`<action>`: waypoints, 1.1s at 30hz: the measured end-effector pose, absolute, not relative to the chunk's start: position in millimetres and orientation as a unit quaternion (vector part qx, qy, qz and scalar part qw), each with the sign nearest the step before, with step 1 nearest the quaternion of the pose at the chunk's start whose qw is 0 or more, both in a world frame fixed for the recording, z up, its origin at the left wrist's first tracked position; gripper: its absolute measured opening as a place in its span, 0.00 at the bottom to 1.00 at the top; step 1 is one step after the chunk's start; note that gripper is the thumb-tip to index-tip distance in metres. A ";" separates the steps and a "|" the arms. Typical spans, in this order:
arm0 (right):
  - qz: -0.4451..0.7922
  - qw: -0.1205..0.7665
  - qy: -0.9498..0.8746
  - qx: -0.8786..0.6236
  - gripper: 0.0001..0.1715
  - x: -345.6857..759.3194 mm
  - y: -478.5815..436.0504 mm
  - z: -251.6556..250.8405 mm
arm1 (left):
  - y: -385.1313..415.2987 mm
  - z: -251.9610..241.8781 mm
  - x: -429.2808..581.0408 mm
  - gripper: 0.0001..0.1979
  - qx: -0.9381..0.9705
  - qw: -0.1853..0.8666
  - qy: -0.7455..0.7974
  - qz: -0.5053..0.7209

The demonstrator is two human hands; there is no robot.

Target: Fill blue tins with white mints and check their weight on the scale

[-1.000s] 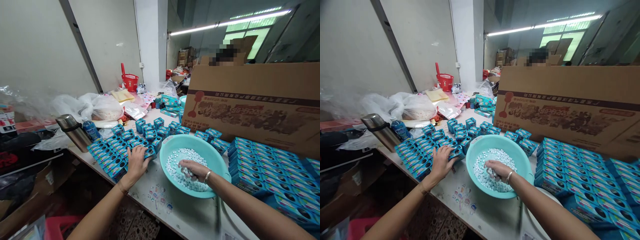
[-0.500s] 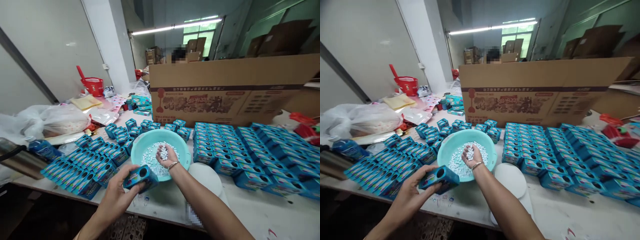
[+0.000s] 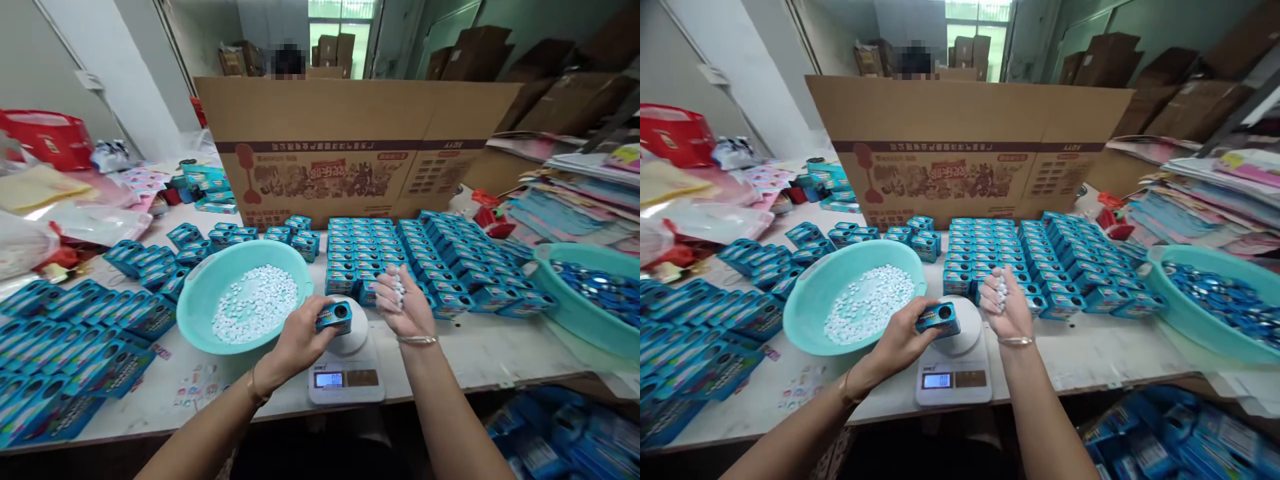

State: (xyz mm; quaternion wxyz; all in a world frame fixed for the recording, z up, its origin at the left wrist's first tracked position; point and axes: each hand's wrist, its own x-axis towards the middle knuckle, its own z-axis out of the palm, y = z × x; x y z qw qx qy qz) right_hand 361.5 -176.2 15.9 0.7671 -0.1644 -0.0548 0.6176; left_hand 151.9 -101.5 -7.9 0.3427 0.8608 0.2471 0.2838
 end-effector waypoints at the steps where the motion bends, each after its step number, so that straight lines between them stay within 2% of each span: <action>1: 0.598 0.783 -0.058 -0.162 0.12 371.6 -193.2 9.7 | -99.5 -13.8 163.3 0.17 0.866 0.339 0.246 0.274; 3: 0.563 0.810 -0.054 -0.156 0.09 385.8 -222.0 -6.4 | -96.2 -23.4 181.6 0.17 0.875 0.332 0.247 0.252; 7: 0.525 0.838 -0.005 -0.145 0.10 393.7 -255.3 -37.7 | -93.6 -27.3 198.0 0.18 0.895 0.311 0.247 0.204; 11: 0.503 0.849 0.050 -0.154 0.10 387.8 -262.0 -48.2 | -93.6 -7.8 191.8 0.41 0.913 0.243 0.224 0.238; 13: 0.494 0.850 0.056 -0.173 0.11 384.9 -259.1 -46.7 | -93.6 4.5 184.7 0.47 0.913 0.213 0.214 0.274; 18: 0.467 0.848 0.036 -0.248 0.13 378.3 -243.2 -36.9 | -95.2 14.1 174.2 0.40 0.900 0.219 0.202 0.319; 23: 0.461 0.851 0.037 -0.250 0.13 367.2 -223.5 -18.7 | -97.0 1.9 180.5 0.35 0.887 0.260 0.182 0.336; 33: 0.449 0.841 -0.001 -0.301 0.20 351.2 -186.0 15.9 | -94.8 -5.6 180.8 0.35 0.878 0.287 0.176 0.339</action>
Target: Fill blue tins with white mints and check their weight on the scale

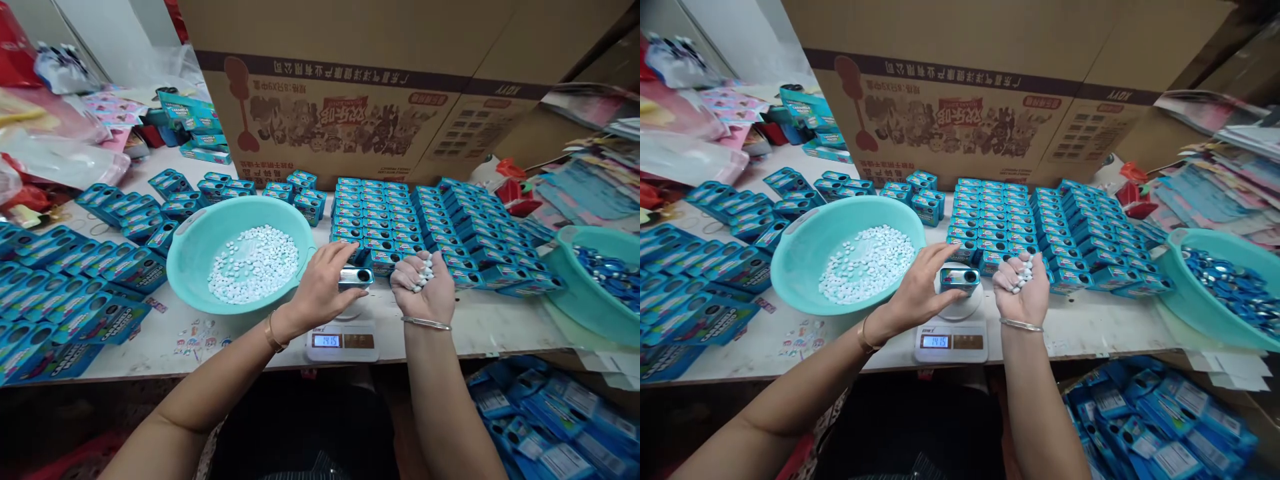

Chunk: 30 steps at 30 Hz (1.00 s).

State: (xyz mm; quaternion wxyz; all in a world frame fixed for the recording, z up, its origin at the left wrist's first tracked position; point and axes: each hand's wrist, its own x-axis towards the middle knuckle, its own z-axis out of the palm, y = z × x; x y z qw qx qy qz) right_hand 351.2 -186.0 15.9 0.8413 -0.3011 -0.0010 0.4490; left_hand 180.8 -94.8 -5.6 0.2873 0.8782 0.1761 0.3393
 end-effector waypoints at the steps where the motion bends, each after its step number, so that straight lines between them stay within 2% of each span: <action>1: 0.447 0.838 -0.011 -0.312 0.20 349.3 -181.1 17.4 | -94.3 -6.9 181.9 0.35 0.879 0.287 0.175 0.337; 7: 0.392 0.840 -0.023 -0.375 0.23 334.2 -148.7 19.7 | -91.1 -16.5 198.6 0.33 0.892 0.282 0.194 0.297; 16: 0.293 0.835 -0.086 -0.458 0.28 318.6 -136.9 13.4 | -87.9 -30.3 218.1 0.17 0.890 0.302 0.216 0.265; 22: 0.284 0.828 -0.119 -0.468 0.25 314.8 -140.0 10.8 | -88.7 -31.8 218.6 0.15 0.878 0.326 0.211 0.279; 30: 0.261 0.824 -0.137 -0.484 0.26 313.6 -138.9 10.7 | -88.8 -29.1 217.5 0.16 0.884 0.319 0.212 0.268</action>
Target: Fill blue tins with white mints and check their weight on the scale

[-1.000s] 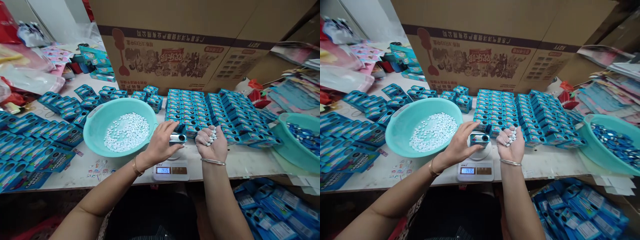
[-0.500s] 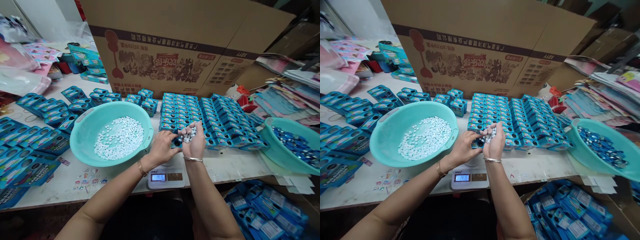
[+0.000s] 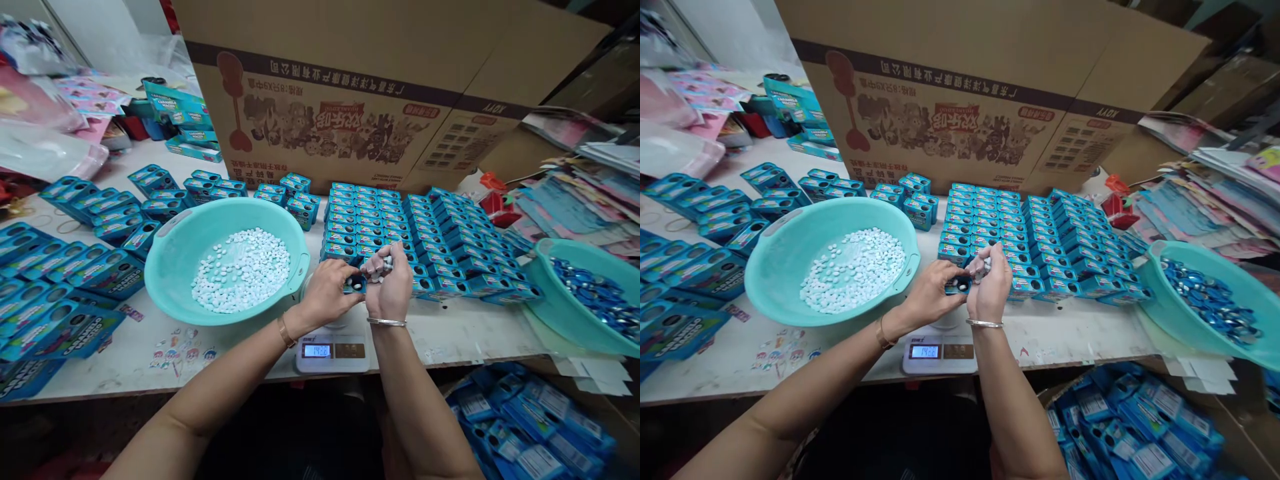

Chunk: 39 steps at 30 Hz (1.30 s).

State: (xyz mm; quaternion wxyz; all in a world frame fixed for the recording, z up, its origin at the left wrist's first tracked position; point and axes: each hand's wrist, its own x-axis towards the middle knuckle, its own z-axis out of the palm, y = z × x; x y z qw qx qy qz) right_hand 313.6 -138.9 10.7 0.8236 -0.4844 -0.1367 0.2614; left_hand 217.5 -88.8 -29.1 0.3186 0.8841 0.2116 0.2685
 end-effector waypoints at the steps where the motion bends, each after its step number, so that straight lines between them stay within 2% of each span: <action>1: 0.261 0.824 -0.138 -0.484 0.25 313.6 -139.0 10.8 | -88.8 -28.9 217.5 0.16 0.884 0.319 0.212 0.268; 11: 0.309 0.833 -0.099 -0.448 0.22 317.6 -140.1 13.1 | -88.2 -30.4 219.1 0.15 0.891 0.301 0.213 0.266; 16: 0.338 0.834 -0.077 -0.429 0.22 321.6 -141.2 16.4 | -86.8 -29.9 217.8 0.20 0.894 0.296 0.204 0.268; 25: 0.341 0.842 -0.069 -0.413 0.28 323.1 -144.0 24.5 | -86.7 -26.0 213.1 0.27 0.889 0.308 0.198 0.276; 30: 0.356 0.845 -0.065 -0.393 0.26 325.3 -147.0 29.7 | -86.5 -26.8 209.4 0.29 0.886 0.310 0.199 0.281; 39: 0.355 0.868 -0.056 -0.342 0.23 352.1 -201.5 27.8 | -93.8 -14.6 181.1 0.38 0.887 0.276 0.163 0.332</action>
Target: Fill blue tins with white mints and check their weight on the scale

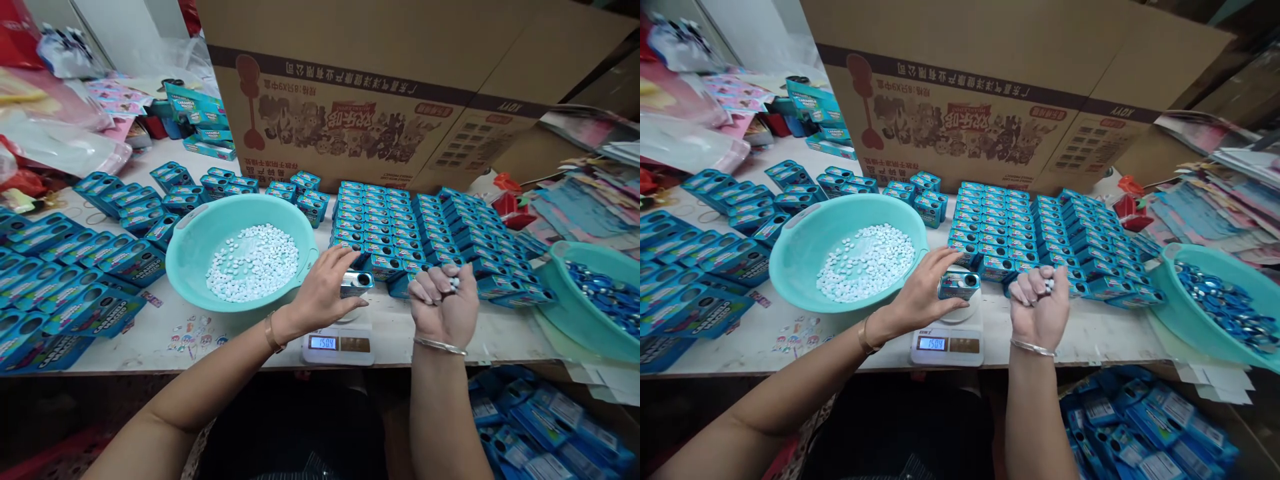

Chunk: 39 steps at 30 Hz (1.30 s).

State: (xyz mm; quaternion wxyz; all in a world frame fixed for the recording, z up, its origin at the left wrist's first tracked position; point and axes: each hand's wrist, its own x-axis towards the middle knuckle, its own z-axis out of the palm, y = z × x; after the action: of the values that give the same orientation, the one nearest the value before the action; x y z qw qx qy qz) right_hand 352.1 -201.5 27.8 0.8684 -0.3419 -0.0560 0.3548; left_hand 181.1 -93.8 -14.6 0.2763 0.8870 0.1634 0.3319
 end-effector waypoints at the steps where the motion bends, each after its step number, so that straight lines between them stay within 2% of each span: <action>1: 0.349 0.871 -0.049 -0.342 0.23 353.9 -206.6 25.3 | -94.0 -13.1 177.8 0.39 0.887 0.273 0.161 0.335; 8: 0.353 0.869 -0.030 -0.346 0.23 336.8 -185.7 21.7 | -92.9 -17.1 180.5 0.33 0.889 0.258 0.174 0.335; 14: 0.436 0.850 0.018 -0.296 0.24 327.3 -157.5 28.8 | -101.1 -2.8 196.5 0.09 0.860 0.253 0.159 0.413; 16: 0.454 0.847 0.057 -0.272 0.24 326.6 -153.6 30.2 | -103.3 5.5 201.8 0.05 0.861 0.236 0.157 0.421; 20: 0.443 0.850 0.100 -0.267 0.25 321.7 -149.1 32.2 | -104.5 14.2 212.0 0.03 0.886 0.200 0.167 0.383; 26: 0.401 0.867 0.047 -0.294 0.22 316.4 -147.9 28.3 | -106.1 18.9 221.4 0.07 0.916 0.170 0.205 0.300; 39: 0.383 0.873 0.023 -0.301 0.25 317.7 -140.0 16.3 | -97.1 38.9 230.6 0.05 0.958 0.118 0.189 0.182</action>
State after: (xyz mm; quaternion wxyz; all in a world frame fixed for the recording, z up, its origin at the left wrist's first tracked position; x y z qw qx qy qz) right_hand 317.7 -140.0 16.3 0.8733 -0.3006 0.0226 0.3827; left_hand 230.6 -97.1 38.9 0.1180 0.9579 0.1886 0.1815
